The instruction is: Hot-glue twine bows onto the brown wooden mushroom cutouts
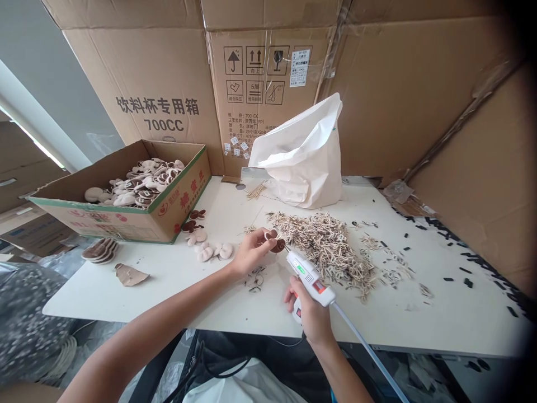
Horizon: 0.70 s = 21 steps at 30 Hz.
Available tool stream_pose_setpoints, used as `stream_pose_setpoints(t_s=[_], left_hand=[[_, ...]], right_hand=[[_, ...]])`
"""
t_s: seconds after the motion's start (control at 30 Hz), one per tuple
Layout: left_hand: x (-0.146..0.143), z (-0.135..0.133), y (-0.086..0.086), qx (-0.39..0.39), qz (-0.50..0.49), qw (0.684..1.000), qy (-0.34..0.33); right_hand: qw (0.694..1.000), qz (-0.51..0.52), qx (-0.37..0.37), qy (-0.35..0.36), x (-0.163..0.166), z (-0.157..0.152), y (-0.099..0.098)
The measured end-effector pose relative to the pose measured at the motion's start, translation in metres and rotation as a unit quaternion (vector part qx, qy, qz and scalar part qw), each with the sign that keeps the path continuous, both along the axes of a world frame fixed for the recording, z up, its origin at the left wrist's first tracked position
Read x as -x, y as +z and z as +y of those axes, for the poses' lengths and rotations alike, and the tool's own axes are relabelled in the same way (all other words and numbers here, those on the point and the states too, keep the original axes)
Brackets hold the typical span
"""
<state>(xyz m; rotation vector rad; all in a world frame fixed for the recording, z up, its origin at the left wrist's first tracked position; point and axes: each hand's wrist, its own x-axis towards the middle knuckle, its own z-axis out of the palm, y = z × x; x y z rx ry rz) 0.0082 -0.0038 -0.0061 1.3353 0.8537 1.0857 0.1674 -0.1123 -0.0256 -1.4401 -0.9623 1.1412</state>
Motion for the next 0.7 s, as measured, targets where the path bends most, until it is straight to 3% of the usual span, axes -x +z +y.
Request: stream_pose_setpoints(t_s=[0.7], left_hand=[[0.0017,-0.0003,0.0012,-0.004,0.011,1.000,0.003]], right_hand=[[1.000,0.001,-0.017,-0.017,0.0016,0.0001,-0.0014]])
